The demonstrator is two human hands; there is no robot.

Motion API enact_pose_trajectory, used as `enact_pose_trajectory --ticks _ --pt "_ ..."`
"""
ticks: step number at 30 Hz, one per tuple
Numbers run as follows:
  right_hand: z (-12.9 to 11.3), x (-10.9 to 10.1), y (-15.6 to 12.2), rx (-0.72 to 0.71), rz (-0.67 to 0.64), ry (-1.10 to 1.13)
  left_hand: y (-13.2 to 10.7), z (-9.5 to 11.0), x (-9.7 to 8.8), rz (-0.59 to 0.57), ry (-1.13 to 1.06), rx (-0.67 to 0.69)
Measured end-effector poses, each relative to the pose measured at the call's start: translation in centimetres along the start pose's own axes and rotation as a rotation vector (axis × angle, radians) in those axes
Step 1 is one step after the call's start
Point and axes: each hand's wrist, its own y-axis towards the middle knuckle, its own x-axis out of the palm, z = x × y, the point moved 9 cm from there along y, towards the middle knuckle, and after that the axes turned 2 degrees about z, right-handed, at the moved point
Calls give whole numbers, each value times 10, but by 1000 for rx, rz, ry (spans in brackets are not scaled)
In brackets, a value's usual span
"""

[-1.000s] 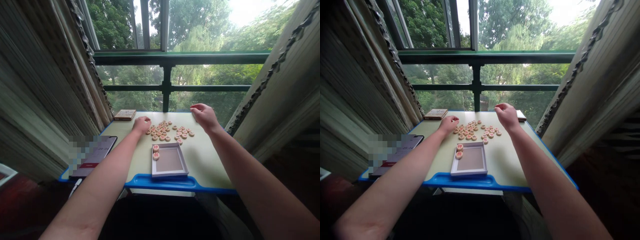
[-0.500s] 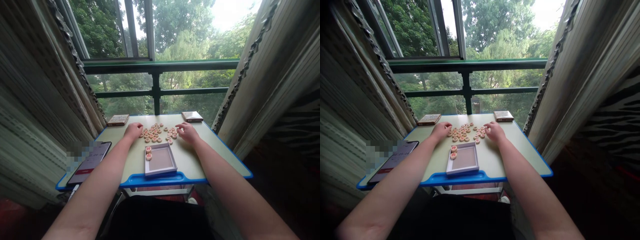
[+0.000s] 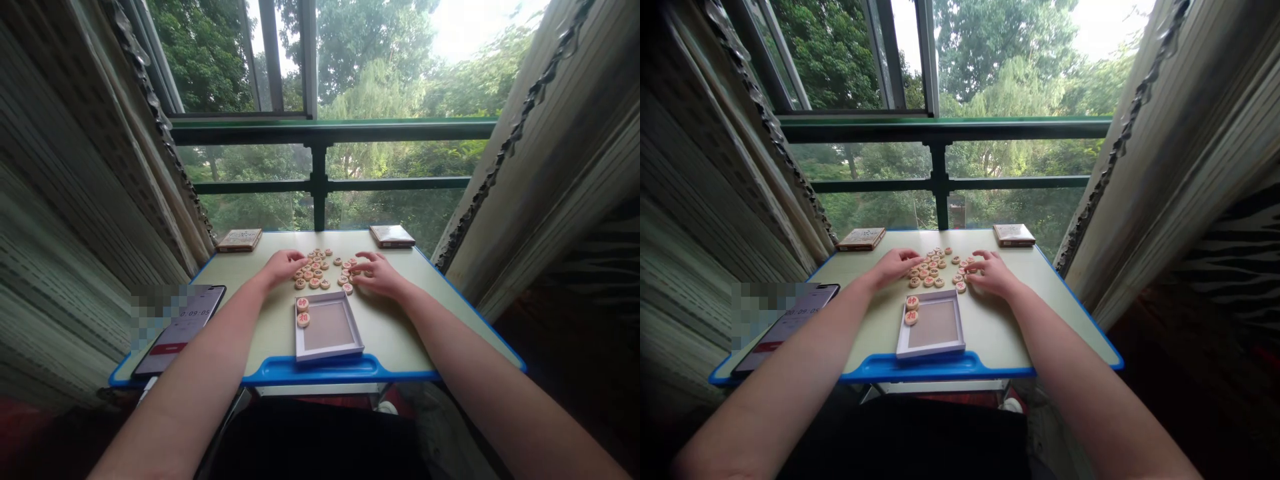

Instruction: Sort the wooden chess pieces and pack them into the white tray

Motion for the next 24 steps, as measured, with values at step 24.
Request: enact_pose_trajectory --ticks 24 --pt "7 1 0 143 -94 -30 4 -18 12 143 143 -67"
